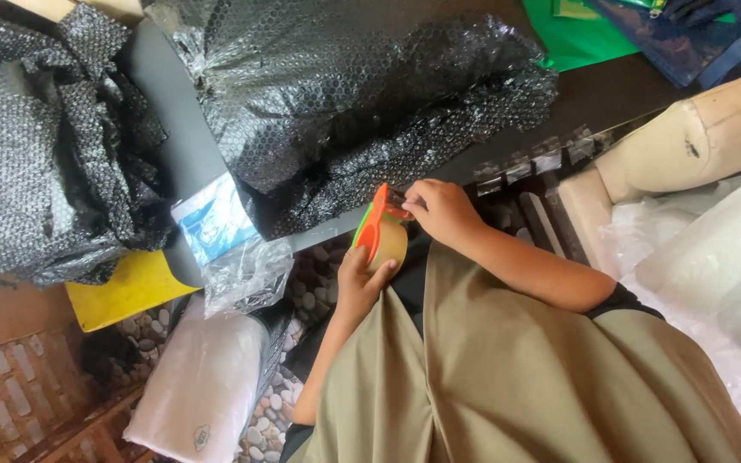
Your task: Wrapping a green tote bag with black bubble wrap and securing it with tape using a dispenser.
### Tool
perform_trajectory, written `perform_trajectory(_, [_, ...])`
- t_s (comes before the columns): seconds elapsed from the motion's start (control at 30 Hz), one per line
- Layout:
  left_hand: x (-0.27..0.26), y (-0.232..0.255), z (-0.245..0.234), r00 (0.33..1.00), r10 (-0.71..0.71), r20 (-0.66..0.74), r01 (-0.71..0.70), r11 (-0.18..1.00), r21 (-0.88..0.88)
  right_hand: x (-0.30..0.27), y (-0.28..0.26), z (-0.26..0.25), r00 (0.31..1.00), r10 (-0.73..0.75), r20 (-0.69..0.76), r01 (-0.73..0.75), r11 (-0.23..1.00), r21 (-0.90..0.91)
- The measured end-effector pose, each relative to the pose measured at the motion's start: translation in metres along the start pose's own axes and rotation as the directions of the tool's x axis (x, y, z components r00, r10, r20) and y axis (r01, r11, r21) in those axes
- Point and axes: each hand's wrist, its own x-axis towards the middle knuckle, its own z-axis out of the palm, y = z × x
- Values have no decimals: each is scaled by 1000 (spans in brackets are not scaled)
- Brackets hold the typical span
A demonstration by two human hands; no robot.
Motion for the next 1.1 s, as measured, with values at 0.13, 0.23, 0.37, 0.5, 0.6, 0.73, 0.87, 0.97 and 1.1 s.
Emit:
perform_trajectory(0.13, [5,26,-18,1000,-5,31,3,998,58,-11,-9,4,991,99,94,-99,995,-3])
perform_trajectory(0.23, [3,11,-27,999,-43,24,42,998,44,-15,-32,-12,962,225,158,-263,919,294])
perform_trajectory(0.37, [1,-14,-39,996,-45,81,47,999,-16,-25,-49,-21,938,259,230,-345,767,542])
perform_trajectory(0.5, [5,5,-60,981,-3,196,27,993,-117,-34,-66,-18,931,337,141,-364,821,439])
perform_trajectory(0.6, [7,11,-69,976,12,218,24,987,-160,-40,-83,-30,956,271,109,-285,782,554])
perform_trajectory(0.73, [11,-1,-72,972,15,233,33,979,-200,-49,-94,-47,972,231,42,-217,818,532])
perform_trajectory(0.87, [5,-28,-86,980,15,201,27,979,-204,-60,-82,-69,958,231,-169,-115,851,513])
perform_trajectory(0.97, [4,-30,-100,970,15,244,57,957,-285,-58,-65,-71,945,294,-142,-148,773,616])
perform_trajectory(1.1, [8,0,-111,937,55,345,100,903,-417,-52,-42,-51,914,405,-24,-241,588,772])
